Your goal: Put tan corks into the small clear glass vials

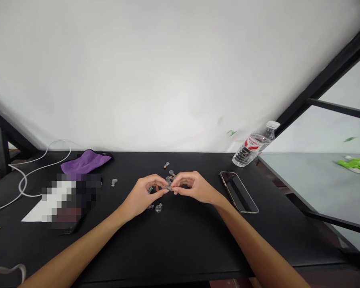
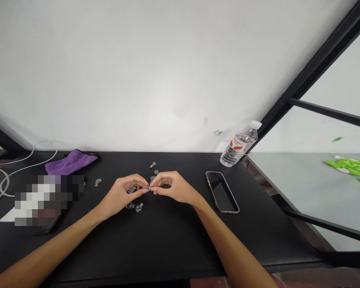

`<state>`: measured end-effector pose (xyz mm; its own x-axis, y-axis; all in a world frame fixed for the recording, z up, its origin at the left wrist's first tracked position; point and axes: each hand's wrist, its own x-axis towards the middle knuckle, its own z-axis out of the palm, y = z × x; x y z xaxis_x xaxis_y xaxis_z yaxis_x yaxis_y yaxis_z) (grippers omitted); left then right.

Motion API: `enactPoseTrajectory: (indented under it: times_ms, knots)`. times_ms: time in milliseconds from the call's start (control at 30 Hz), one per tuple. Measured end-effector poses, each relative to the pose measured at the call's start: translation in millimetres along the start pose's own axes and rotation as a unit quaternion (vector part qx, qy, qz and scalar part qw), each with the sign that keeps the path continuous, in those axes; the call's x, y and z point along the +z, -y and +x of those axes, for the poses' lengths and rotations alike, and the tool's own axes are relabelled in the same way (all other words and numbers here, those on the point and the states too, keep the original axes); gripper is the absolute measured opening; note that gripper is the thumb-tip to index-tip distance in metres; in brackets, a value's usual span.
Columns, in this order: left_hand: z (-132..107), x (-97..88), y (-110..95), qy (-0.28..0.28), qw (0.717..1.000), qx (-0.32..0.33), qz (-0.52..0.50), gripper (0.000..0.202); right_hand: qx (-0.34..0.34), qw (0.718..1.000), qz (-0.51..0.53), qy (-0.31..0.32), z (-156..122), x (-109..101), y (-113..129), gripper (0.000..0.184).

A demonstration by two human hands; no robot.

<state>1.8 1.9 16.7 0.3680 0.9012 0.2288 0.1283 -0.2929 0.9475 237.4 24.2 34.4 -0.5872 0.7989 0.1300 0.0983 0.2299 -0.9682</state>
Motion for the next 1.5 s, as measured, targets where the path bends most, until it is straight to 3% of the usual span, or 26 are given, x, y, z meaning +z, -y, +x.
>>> enactPoseTrajectory:
  times_ms: [700, 1067, 1500]
  knots:
    - [1.1, -0.4, -3.2, -0.019, 0.999, -0.027, -0.024, 0.017, -0.031, 0.998, -0.043, -0.038, 0.9, 1.7, -3.9, 0.019]
    - [1.7, -0.5, -3.0, -0.034, 0.998, -0.007, -0.05, 0.015, -0.079, 0.991, -0.089, -0.062, 1.5, 6.5, 0.5, 0.01]
    - [0.0, 1.6, -1.2, -0.063, 0.996, 0.061, -0.021, 0.008, -0.04, 0.995, -0.04, -0.081, 4.4, 14.4, -4.0, 0.013]
